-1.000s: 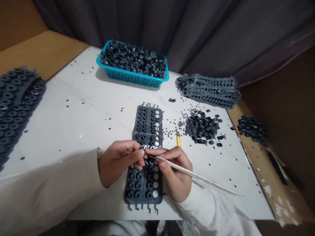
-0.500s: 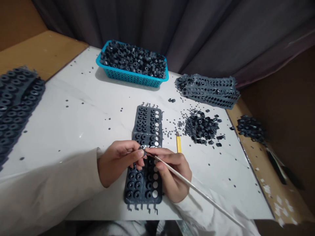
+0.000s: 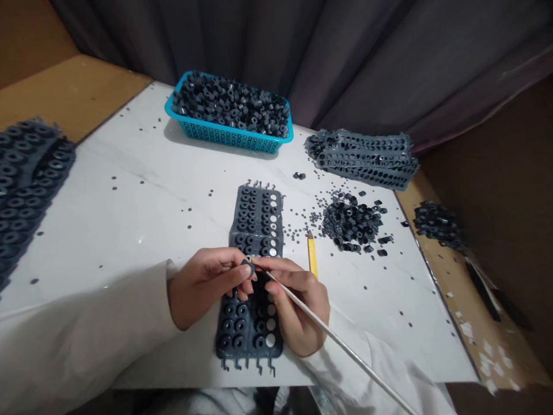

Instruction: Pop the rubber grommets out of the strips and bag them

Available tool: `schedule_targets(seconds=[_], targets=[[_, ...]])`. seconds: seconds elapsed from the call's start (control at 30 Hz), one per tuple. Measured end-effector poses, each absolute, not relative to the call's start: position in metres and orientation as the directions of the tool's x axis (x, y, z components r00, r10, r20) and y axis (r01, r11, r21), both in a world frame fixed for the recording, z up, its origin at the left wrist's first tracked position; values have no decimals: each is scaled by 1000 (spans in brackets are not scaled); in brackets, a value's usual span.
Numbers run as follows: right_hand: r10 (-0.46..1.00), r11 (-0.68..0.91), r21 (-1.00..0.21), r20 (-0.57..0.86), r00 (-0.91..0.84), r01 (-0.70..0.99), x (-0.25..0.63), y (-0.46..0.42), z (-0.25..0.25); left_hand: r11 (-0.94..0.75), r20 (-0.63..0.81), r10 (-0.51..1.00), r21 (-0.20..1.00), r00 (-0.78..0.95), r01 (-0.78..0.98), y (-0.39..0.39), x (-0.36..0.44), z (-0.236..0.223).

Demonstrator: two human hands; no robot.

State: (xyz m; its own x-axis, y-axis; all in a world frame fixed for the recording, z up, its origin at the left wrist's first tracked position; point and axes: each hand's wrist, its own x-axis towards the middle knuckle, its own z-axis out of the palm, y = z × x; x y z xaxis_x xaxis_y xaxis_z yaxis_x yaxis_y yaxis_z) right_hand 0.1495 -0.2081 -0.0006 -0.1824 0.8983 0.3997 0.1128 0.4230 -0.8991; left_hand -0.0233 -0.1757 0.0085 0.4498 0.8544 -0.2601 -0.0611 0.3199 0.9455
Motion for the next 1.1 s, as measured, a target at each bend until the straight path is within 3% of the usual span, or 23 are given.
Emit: schedule_targets(seconds=[0.2, 0.33, 0.47, 1.1], targets=[[953, 292, -952, 281, -114, 92, 147, -203, -4, 241, -203, 831, 971, 518, -5, -182, -23, 13], [989, 147, -987, 147, -1, -70, 144, -199, -1, 351, -252, 797, 933, 550, -81, -184, -22, 14], [993, 88, -972, 104, -62, -216, 143, -200, 7, 392, -302, 824, 915, 479, -98, -179, -23, 12], [955, 194, -946, 243, -169, -261, 147, -202, 7, 403, -328, 823, 913, 463, -70, -177, -20, 12]])
